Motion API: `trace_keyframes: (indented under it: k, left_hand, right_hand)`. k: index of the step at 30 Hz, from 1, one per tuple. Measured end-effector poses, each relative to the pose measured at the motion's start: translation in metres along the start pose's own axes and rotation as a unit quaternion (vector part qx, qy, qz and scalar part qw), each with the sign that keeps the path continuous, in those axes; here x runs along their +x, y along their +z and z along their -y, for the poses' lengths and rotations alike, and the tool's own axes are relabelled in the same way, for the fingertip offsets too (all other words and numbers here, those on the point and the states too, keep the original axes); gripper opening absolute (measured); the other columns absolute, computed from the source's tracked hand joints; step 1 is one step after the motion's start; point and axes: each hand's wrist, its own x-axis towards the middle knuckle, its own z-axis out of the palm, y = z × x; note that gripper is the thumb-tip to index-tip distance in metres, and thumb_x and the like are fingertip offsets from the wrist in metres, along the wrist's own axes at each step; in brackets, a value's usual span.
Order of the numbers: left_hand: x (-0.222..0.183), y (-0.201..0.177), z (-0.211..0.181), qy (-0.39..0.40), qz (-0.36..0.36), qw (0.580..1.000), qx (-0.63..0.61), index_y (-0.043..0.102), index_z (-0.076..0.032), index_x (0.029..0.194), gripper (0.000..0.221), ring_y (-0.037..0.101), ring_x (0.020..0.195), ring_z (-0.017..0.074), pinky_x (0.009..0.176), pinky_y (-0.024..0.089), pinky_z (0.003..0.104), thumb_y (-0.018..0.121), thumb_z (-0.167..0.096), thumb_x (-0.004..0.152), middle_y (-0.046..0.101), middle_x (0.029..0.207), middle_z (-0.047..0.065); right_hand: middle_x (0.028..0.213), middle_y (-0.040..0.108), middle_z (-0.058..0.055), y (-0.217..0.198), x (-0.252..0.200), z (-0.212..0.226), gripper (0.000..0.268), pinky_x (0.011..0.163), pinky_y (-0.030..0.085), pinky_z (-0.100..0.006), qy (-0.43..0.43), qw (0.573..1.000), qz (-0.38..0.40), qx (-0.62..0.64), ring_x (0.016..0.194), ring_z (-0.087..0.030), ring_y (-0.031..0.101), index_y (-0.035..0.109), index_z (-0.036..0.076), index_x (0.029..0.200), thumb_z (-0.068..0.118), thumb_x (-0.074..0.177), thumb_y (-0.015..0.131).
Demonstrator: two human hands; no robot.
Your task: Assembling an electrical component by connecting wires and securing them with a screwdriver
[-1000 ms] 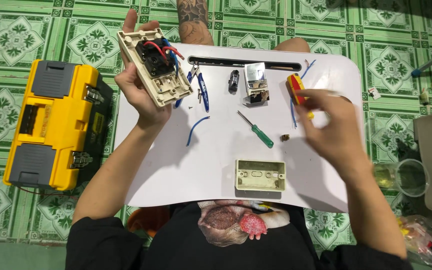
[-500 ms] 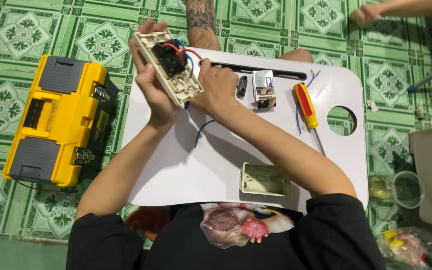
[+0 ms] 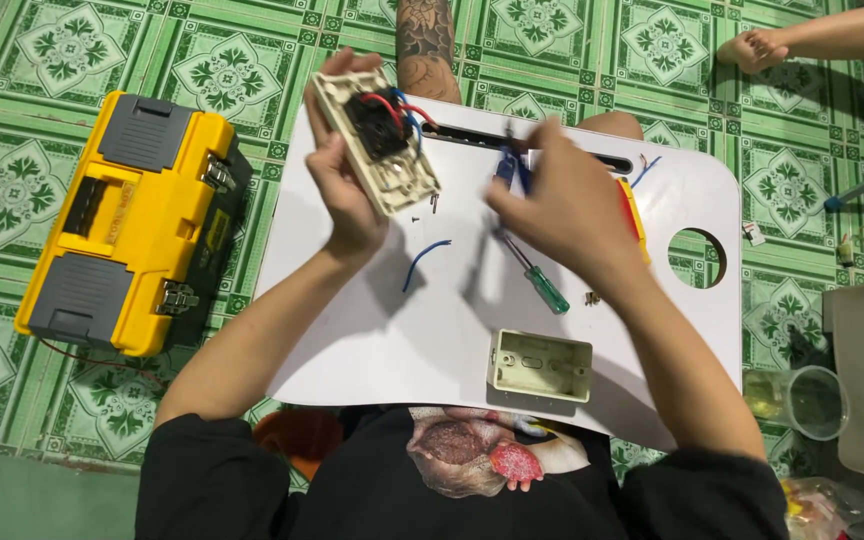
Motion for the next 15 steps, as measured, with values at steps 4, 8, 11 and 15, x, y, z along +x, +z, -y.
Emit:
trace_keyframes:
  k: [4,8,11,15]
  left_hand:
    - [-0.013,0.012,-0.011,-0.013,0.095,0.995,0.040,0.039,-0.010,0.144,0.055,0.053,0.114,0.0297,0.089,0.061,0.049,0.042,-0.031,0.094,0.048,0.139,0.020]
    - [-0.031,0.021,-0.012,-0.047,0.131,0.982,0.126,0.035,-0.012,0.147,0.055,0.051,0.126,0.0281,0.104,0.060,0.047,0.042,-0.026,0.094,0.045,0.147,0.019]
    - [-0.039,0.030,-0.022,-0.059,0.149,0.972,0.171,0.036,-0.010,0.148,0.058,0.049,0.133,0.0270,0.106,0.057,0.042,0.043,-0.026,0.093,0.044,0.150,0.019]
    - [-0.041,0.043,-0.035,-0.050,0.163,0.966,0.196,0.039,-0.007,0.145,0.058,0.055,0.116,0.0205,0.095,0.056,0.035,0.041,-0.034,0.094,0.045,0.147,0.014]
  right_hand:
    - [0.111,0.070,-0.016,-0.011,-0.037,-0.039,0.059,0.071,0.057,-0.041,0.055,0.990,0.031,0.124,0.080,-0.028,0.069,0.053,0.001,0.135,0.025,0.082,0.064]
    - [0.106,0.056,-0.020,0.017,-0.057,-0.076,0.055,0.085,0.053,-0.046,-0.184,0.973,-0.097,0.104,0.098,-0.032,0.058,0.061,-0.001,0.136,0.014,0.084,0.051]
    - [0.103,0.055,-0.019,0.032,-0.058,-0.084,0.056,0.072,0.049,-0.045,-0.233,0.951,-0.202,-0.023,0.096,-0.034,0.056,0.067,0.003,0.134,0.015,0.080,0.058]
    - [0.103,0.059,-0.013,0.045,-0.054,-0.089,0.039,0.053,0.045,-0.032,-0.265,0.907,-0.281,-0.167,0.086,-0.027,0.058,0.069,0.012,0.129,0.029,0.094,0.071]
